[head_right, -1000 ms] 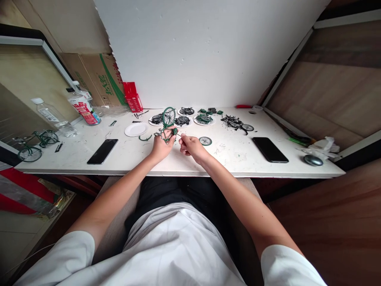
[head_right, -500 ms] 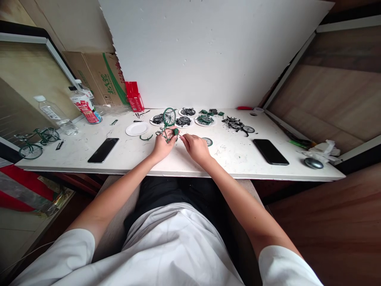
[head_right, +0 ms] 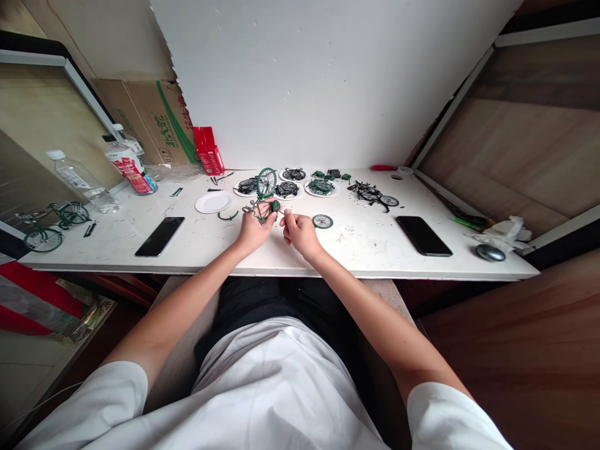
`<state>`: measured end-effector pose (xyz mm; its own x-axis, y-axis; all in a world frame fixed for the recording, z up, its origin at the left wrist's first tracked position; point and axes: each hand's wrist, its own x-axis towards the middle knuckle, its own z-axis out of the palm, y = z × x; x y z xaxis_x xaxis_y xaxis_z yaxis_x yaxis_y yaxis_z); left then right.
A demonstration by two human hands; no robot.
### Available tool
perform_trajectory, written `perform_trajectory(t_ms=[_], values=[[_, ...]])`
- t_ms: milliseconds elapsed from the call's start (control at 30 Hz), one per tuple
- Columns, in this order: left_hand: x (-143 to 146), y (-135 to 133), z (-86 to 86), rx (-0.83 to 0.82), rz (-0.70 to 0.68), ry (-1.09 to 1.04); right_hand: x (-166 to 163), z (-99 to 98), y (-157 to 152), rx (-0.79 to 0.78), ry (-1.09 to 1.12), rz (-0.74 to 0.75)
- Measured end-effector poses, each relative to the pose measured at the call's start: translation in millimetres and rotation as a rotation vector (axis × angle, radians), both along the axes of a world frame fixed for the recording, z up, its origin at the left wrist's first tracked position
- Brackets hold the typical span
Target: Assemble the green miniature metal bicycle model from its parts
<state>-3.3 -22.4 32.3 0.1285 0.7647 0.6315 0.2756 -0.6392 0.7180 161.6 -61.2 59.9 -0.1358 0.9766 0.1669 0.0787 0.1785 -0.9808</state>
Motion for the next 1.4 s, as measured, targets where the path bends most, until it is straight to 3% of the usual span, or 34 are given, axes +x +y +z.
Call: perform_trajectory(t_ms=[200,367,533,667,867,1067,1233,1400], values=[[-8.7,3.4,12.6,0.010,-0.059,0.012,1.2,3.6,1.6,0.036,-0.019,0.020],[-15.5,11.3,10.9,-0.031,-0.087,-0.019,8.4,2.1,0.5,0.304,-0.341,-0.037],[-12.4,10.2,3.6,-0.015,-0.045,0.015,13.1,-2.5,1.0,0.359,-0.490,-0.083],[-10.2,7.2,0.3,0.009,-0.019,0.026,11.1,-5.3,2.4,0.304,-0.401,-0.054],[-9.7,2.6,6.1,0.033,0.012,0.048,3.4,-3.9,6.2,0.023,-0.074,0.039],[-13.0,6.8,11.2,-0.023,-0.061,0.014,4.2,0.1,8.6,-0.036,0.033,0.069],[-16.1,15.7,1.4,-0.081,-0.084,-0.024,10.6,-2.2,13.3,0.008,0.074,0.042],[-12.2,12.6,-2.8,-0.021,-0.017,0.065,15.0,-11.7,18.3,0.132,0.014,-0.076]])
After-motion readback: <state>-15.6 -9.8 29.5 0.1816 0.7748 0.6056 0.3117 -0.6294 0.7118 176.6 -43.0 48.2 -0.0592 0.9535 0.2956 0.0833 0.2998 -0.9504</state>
